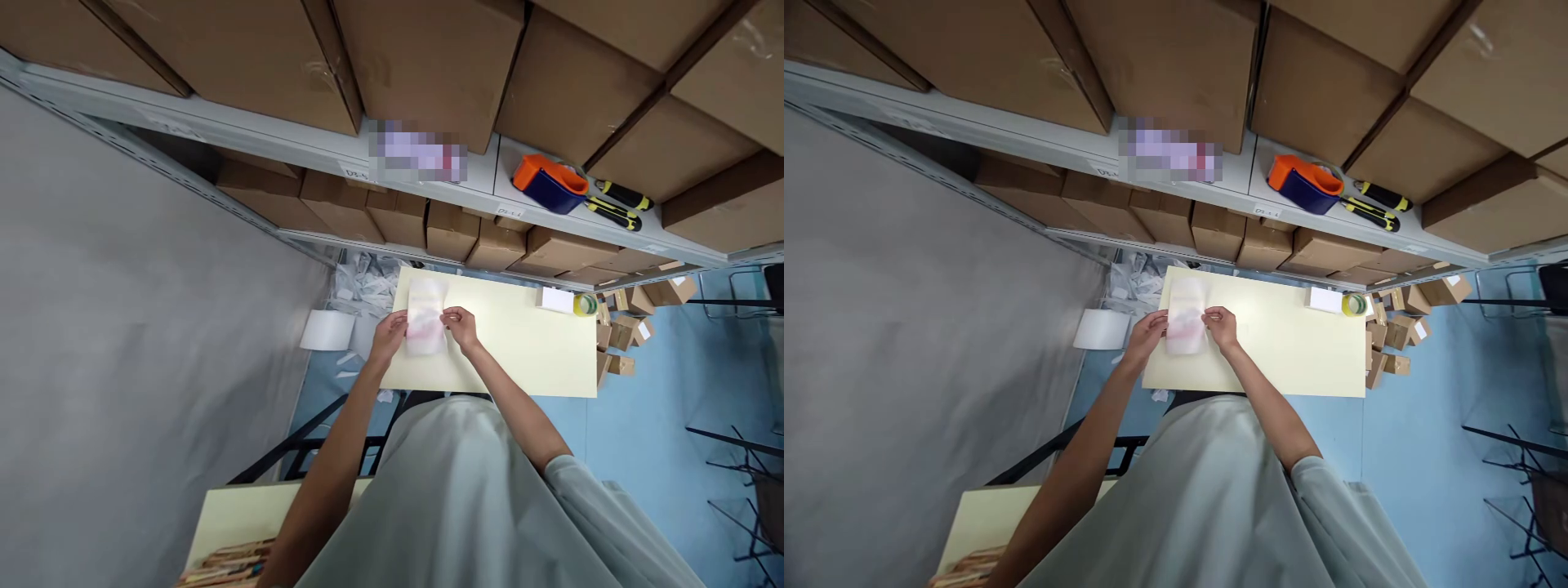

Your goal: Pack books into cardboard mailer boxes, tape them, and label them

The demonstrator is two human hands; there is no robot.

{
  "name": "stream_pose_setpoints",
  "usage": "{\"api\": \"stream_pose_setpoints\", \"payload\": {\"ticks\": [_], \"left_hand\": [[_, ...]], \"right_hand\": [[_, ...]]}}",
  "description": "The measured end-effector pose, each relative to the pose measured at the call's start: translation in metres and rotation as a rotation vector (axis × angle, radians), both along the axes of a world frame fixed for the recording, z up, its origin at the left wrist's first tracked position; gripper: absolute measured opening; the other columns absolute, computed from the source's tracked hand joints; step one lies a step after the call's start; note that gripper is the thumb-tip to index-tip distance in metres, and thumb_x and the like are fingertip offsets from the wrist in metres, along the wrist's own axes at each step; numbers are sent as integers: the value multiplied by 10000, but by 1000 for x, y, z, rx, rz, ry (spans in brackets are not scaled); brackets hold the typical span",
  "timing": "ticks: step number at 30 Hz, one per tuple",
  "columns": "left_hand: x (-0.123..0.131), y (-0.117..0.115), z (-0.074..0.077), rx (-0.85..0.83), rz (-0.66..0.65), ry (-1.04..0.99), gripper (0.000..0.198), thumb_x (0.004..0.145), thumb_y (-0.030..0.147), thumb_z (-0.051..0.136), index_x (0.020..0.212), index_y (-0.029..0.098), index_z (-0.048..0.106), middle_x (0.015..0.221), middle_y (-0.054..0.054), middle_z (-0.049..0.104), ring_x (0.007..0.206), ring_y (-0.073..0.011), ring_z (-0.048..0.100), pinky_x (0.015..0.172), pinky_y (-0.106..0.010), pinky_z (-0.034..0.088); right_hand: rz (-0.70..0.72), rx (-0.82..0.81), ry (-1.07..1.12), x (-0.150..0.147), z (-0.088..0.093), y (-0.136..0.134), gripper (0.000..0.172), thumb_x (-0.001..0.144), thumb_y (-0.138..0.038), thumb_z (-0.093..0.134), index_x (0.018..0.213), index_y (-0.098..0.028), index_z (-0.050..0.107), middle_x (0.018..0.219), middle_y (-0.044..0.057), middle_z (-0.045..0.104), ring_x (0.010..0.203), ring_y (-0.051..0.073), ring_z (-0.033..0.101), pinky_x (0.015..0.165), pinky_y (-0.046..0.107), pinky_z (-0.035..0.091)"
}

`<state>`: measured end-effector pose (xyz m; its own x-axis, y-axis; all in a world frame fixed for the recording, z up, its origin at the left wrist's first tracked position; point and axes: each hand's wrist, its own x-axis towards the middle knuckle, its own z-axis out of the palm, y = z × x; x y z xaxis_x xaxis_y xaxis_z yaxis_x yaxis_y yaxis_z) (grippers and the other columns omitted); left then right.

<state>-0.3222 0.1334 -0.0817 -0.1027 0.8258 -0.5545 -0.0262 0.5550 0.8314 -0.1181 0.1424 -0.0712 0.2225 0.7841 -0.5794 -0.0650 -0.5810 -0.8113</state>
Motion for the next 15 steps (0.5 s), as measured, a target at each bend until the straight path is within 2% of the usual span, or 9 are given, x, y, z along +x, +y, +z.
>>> {"api": "stream_pose_setpoints", "payload": {"ticks": [4, 8, 12, 15], "left_hand": [[-12, 30, -38, -4, 15, 115, 391, 718, 334, 742, 1069, 164, 760, 1109, -144, 821, 1100, -294, 765, 992, -438, 617], [-16, 46, -65, -25, 5, 156, 335, 706, 249, 719, 1029, 190, 781, 1066, -109, 832, 1059, -299, 776, 1017, -449, 607], [-19, 52, -84, -70, -27, 177, 373, 728, 279, 747, 1090, 197, 788, 917, -59, 817, 912, -277, 786, 912, -410, 630], [-22, 54, -88, -85, -31, 180, 406, 745, 305, 781, 1138, 204, 784, 875, -50, 799, 937, -292, 791, 924, -425, 627]], "right_hand": [[-60, -59, -33, -29, -35, 28, 223, 667, -375, 823, 783, -213, 723, 757, -5, 730, 714, 154, 630, 690, 287, 551], [-107, -127, -59, -49, -64, 46, 163, 665, -334, 775, 742, -213, 697, 688, -17, 686, 647, 144, 590, 656, 298, 532], [-125, -176, -46, -61, -81, 55, 163, 648, -314, 779, 730, -216, 677, 628, -25, 647, 618, 153, 593, 662, 327, 555], [-130, -175, -27, -63, -82, 56, 181, 652, -335, 774, 753, -217, 682, 660, -24, 665, 667, 160, 634, 712, 336, 585]]}}
